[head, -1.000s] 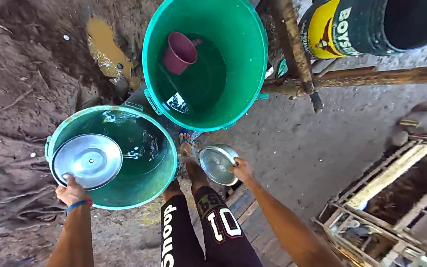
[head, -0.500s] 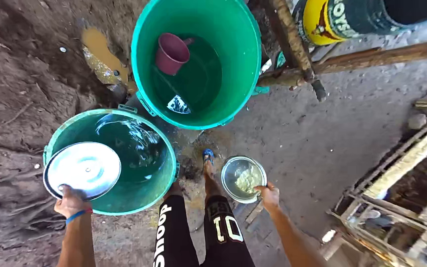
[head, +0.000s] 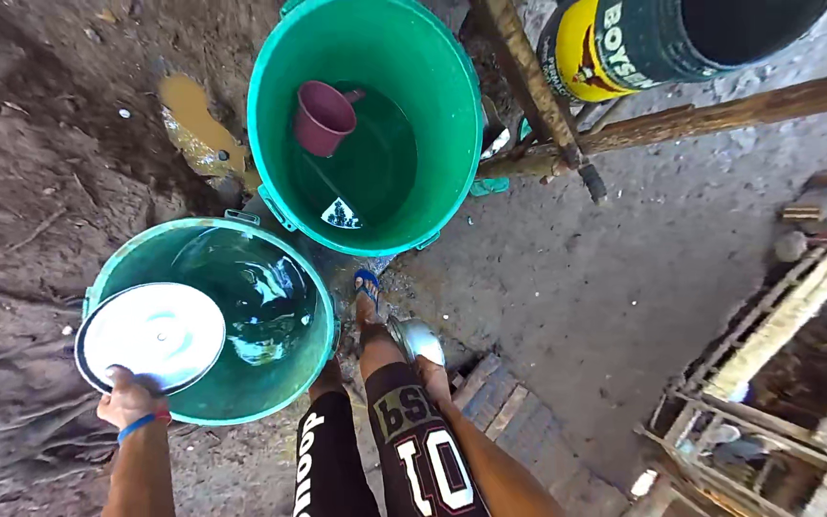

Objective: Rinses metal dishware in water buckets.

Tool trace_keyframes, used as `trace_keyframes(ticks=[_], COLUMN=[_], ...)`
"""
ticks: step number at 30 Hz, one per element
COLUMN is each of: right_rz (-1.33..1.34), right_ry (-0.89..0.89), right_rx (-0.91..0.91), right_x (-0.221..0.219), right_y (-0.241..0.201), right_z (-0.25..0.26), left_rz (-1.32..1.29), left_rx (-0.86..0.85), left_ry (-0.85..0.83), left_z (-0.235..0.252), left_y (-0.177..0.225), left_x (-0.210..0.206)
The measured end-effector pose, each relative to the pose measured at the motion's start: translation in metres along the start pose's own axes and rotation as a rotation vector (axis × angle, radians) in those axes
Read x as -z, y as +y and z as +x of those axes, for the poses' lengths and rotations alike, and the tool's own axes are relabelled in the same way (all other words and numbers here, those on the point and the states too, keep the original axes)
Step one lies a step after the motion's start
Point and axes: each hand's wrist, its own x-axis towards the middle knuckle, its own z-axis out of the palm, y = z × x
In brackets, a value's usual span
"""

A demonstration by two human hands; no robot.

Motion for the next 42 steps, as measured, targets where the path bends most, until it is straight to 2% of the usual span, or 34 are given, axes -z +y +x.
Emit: trace_keyframes(ticks=[2, 4, 8, 10, 13, 16, 18, 20, 21, 23, 25, 27, 29, 32, 34, 35, 37, 39, 42], right_rz=[-0.019, -0.035, 0.029, 0.165, 0.482, 0.717, 0.709, 0.484, 0.313, 0.000, -0.200, -0.242, -0.209, 0.051, 0.225, 0.270, 0.282, 0.272, 0.433], right_ry=[0.077, 0.238, 0.742, 0.885, 0.897, 0.749, 0.575, 0.480, 0.502, 0.535, 0.474, 0.414, 0.265, 0.021, -0.062, -0.095, -0.209, -0.362, -0.768], right_rx=[0.030, 0.105, 0.477, 0.620, 0.740, 0.765, 0.862, 1.052, 1.164, 1.350, 1.424, 1.326, 1.022, 0.501, 0.285, 0.237, 0.215, 0.231, 0.285], right_x=[0.021, 0.055, 0.147, 0.195, 0.241, 0.253, 0.238, 0.207, 0.187, 0.146, 0.101, 0.047, 0.005, -0.036, -0.060, -0.073, -0.101, -0.129, -0.141], right_y=[-0.010, -0.018, -0.034, -0.057, -0.109, -0.186, -0.234, -0.272, -0.290, -0.323, -0.353, -0.377, -0.403, -0.441, -0.447, -0.449, -0.449, -0.448, -0.439], right_z=[-0.013, -0.036, -0.100, -0.127, -0.134, -0.105, -0.089, -0.087, -0.087, -0.085, -0.072, -0.041, -0.006, 0.054, 0.091, 0.105, 0.131, 0.160, 0.209], left_rz=[-0.009, -0.030, -0.049, -0.038, -0.026, -0.012, 0.101, 0.357, 0.497, 0.643, 0.638, 0.590, 0.448, -0.149, -0.525, -0.612, -0.578, -0.304, 0.334], left_rx=[0.018, 0.027, 0.022, 0.036, 0.070, 0.056, 0.000, -0.098, -0.117, -0.042, 0.115, 0.263, 0.433, 0.650, 0.776, 0.808, 0.818, 0.710, 0.489], left_ry=[0.010, 0.008, 0.005, 0.006, 0.019, 0.035, 0.071, 0.124, 0.135, 0.092, 0.002, -0.070, -0.081, 0.029, 0.088, 0.094, 0.040, -0.124, -0.670], left_z=[0.001, 0.000, 0.006, 0.008, 0.007, 0.000, -0.021, -0.056, -0.075, -0.114, -0.142, -0.149, -0.139, -0.111, -0.090, -0.077, -0.057, -0.042, -0.019], left_y=[0.004, 0.008, 0.007, 0.009, 0.016, 0.024, 0.030, 0.034, 0.036, 0.040, 0.038, 0.020, -0.008, -0.056, -0.077, -0.090, -0.114, -0.127, -0.136], left_x=[-0.001, 0.001, 0.001, 0.001, 0.002, 0.000, 0.000, 0.003, 0.003, 0.000, -0.009, -0.027, -0.052, -0.097, -0.127, -0.141, -0.163, -0.176, -0.182])
